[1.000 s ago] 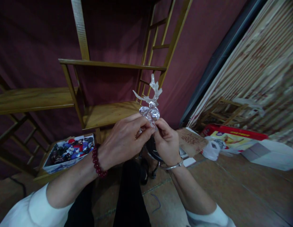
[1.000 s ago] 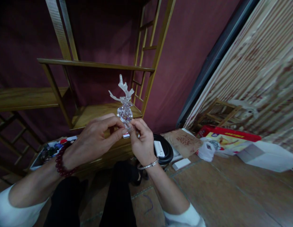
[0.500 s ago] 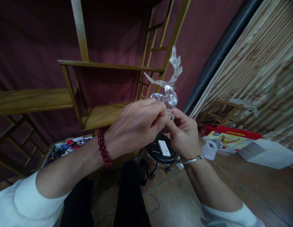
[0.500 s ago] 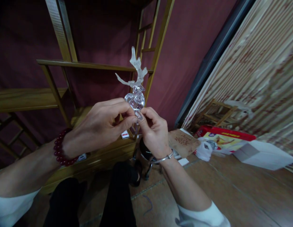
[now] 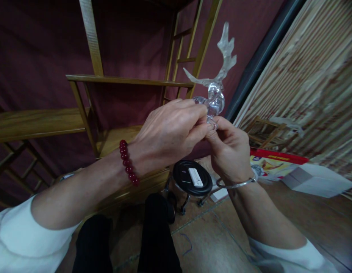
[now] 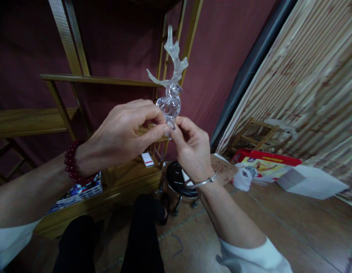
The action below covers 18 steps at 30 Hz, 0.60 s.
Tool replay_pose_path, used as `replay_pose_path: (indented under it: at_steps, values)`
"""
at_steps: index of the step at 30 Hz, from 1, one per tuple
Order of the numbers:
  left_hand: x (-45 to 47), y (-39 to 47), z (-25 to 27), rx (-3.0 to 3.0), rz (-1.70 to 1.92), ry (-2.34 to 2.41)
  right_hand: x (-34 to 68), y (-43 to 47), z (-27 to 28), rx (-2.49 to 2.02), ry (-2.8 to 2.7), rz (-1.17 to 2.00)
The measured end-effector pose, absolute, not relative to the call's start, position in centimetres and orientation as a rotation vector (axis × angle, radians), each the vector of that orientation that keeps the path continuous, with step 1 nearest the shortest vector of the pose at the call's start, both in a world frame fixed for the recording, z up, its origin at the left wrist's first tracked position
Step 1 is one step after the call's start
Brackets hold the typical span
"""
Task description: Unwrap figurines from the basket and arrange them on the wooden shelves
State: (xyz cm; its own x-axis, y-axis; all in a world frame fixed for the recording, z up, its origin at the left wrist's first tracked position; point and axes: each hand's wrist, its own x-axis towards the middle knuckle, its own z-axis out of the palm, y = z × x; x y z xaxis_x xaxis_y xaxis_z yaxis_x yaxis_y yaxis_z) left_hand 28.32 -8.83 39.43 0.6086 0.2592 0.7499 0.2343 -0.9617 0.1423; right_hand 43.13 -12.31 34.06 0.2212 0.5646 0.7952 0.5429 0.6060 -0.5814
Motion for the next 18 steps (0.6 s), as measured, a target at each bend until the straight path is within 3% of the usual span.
replay_pose_path:
  at_steps: [9,18]
  values:
    - [28.6,-9.2,41.0,2.666,1.294,0.327,43.4,-13.1,35.8,-0.997,-1.442,-0.020]
    - [28.7,-10.8,43.4,3.050,1.307,0.507,43.9,-13.5,37.9,-0.915,-1.471,-0.034]
